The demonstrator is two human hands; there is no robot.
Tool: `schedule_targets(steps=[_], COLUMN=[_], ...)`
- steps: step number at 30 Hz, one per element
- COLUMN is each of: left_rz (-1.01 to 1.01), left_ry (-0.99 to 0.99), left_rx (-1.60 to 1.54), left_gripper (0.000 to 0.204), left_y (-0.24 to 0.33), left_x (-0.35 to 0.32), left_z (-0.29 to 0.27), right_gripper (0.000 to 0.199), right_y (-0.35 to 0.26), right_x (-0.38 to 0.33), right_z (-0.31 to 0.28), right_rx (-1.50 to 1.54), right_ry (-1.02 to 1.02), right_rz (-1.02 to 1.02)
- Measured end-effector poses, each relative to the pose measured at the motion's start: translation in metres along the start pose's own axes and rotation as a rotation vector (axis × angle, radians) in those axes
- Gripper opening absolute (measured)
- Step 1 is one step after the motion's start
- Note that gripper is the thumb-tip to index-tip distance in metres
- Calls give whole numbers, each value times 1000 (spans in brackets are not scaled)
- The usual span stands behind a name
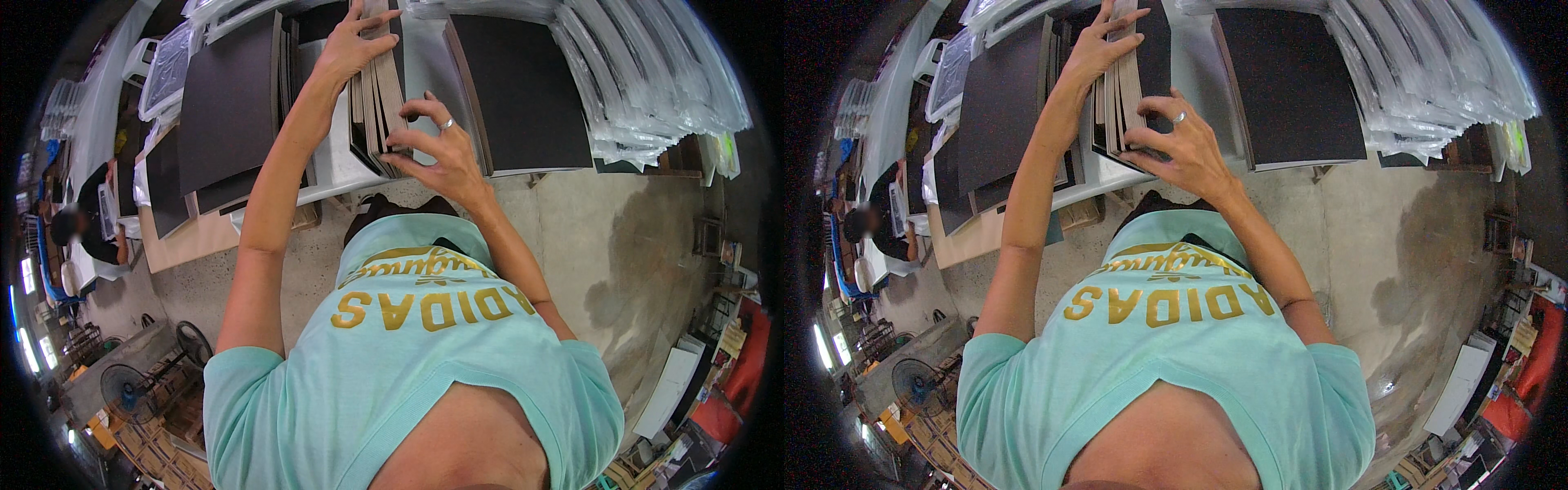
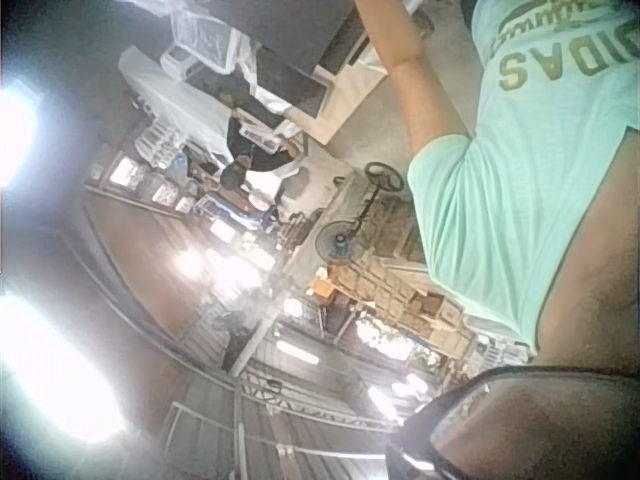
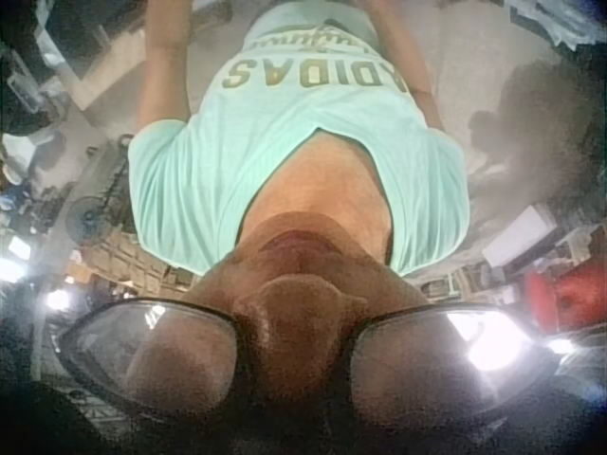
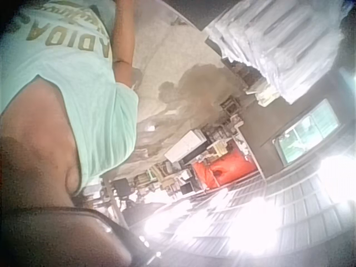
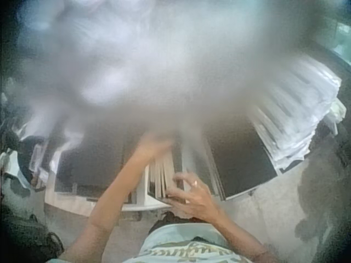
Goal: The person counts and organizes dark sheets of paper by flipping through a stack and moving groups of sheets onto a white surface.
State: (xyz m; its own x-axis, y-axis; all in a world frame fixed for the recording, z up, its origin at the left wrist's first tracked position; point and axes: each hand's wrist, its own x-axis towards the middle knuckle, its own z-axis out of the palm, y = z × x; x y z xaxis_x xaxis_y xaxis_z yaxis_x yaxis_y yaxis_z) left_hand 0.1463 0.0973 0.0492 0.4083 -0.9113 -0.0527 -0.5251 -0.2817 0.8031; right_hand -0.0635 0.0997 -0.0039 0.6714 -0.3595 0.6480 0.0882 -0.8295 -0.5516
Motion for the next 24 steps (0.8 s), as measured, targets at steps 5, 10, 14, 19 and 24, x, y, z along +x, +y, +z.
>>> schedule_targets(steps=[5,10,14,19,24], left_rz=[10,-32,53,153,-10], left_ry=[0,-14,-18,-37,-46], left_rx=[-61,-145,-26,-45,-51], left_gripper=[43,44,44,43,42], left_y=[-2,-1,-6,-18,2], left_x=[-1,-4,4,8,0], left_z=[0,-1,1,-1,-1], right_gripper=[20,22,22,19,20], right_y=[0,-2,-2,-7,-5], right_x=[1,8,7,9,8], right_z=[0,-3,-1,-1,-1], right_rx=[-5,8,-9,14,3], right_ry=[-7,-6,17,30,42], right_rz=[-30,-25,-19,-4,-8])
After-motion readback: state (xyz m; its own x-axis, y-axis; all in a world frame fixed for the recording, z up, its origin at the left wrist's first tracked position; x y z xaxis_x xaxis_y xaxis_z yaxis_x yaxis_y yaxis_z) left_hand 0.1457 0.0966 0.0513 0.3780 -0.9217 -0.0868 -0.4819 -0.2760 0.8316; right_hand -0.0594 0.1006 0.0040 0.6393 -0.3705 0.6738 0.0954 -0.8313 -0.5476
